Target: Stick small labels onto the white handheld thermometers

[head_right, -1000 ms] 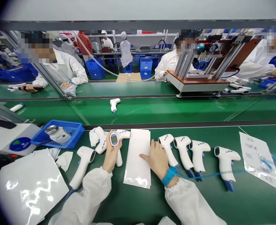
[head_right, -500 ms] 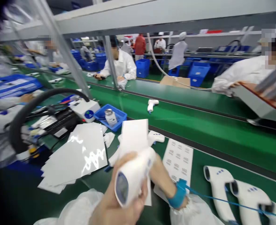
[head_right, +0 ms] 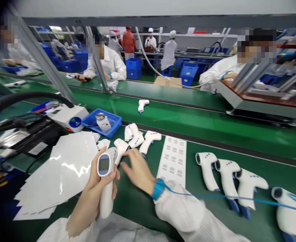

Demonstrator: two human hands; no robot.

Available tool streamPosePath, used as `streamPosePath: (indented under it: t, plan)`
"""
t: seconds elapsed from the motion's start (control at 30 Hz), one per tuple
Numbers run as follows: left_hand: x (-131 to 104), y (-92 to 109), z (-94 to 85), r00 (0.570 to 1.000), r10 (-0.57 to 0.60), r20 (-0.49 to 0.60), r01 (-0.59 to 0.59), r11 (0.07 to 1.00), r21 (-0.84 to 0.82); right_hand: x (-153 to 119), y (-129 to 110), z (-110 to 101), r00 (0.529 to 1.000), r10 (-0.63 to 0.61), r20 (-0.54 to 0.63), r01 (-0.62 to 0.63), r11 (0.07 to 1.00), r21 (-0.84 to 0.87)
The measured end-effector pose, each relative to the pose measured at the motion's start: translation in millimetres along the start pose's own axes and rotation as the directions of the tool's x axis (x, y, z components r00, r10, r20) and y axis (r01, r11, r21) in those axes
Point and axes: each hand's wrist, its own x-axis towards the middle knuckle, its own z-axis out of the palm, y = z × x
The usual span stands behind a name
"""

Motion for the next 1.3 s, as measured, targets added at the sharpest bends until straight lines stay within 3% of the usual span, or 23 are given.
streamPosePath:
  t: [0.07, 0.13, 0.17, 0.27, 0.37, 0.53, 0.83, 0.97, 1.07, 1.2, 1.23, 1.3]
  plan:
    - [10, -7, 4.7, 0.999, -0.027, 0.031, 0.027, 1.000, 0.010, -36, 38, -41, 0.986, 0.091, -0.142, -0.114, 0.980, -0.165]
    - [19, -17, 18.2, 0.994, -0.052, 0.098, 0.052, 0.999, 0.004, -69, 75, -73, 0.928, 0.225, -0.298, -0.318, 0.894, -0.314]
    - [23, -24, 27.4, 0.988, -0.060, 0.142, 0.061, 0.998, -0.004, -84, 91, -84, 0.910, 0.280, -0.306, -0.380, 0.858, -0.344]
    - [34, -47, 58.4, 0.958, -0.074, 0.276, 0.083, 0.996, -0.021, -114, 118, -100, 0.925, 0.335, -0.179, -0.380, 0.844, -0.378]
    - [44, -72, 84.2, 0.923, -0.100, 0.371, 0.104, 0.994, 0.008, -119, 116, -102, 0.936, 0.321, -0.147, -0.353, 0.866, -0.354]
    - [58, -98, 103.4, 0.889, -0.152, 0.432, 0.137, 0.988, 0.068, -114, 112, -107, 0.896, 0.337, -0.288, -0.402, 0.892, -0.205]
    - [67, -105, 113.7, 0.884, -0.142, 0.446, 0.111, 0.989, 0.095, -106, 123, -116, 0.881, 0.388, -0.270, -0.407, 0.914, -0.015]
    - [71, -108, 117.4, 0.910, -0.126, 0.394, 0.082, 0.989, 0.126, -97, 123, -116, 0.888, 0.397, -0.230, -0.416, 0.909, -0.035]
    - [72, -110, 117.9, 0.927, -0.098, 0.363, 0.049, 0.989, 0.142, -96, 120, -118, 0.918, 0.337, -0.210, -0.371, 0.916, -0.150]
    - [71, -110, 117.3, 0.924, -0.105, 0.367, 0.055, 0.988, 0.143, -108, 99, -128, 0.989, 0.147, -0.024, -0.148, 0.959, -0.240]
    - [71, -110, 117.3, 0.923, -0.111, 0.370, 0.062, 0.988, 0.142, -112, 92, -132, 0.989, 0.146, 0.033, -0.138, 0.972, -0.189]
    - [72, -109, 117.5, 0.916, -0.130, 0.381, 0.084, 0.987, 0.134, -117, 78, -140, 0.961, 0.248, 0.122, -0.247, 0.969, -0.025]
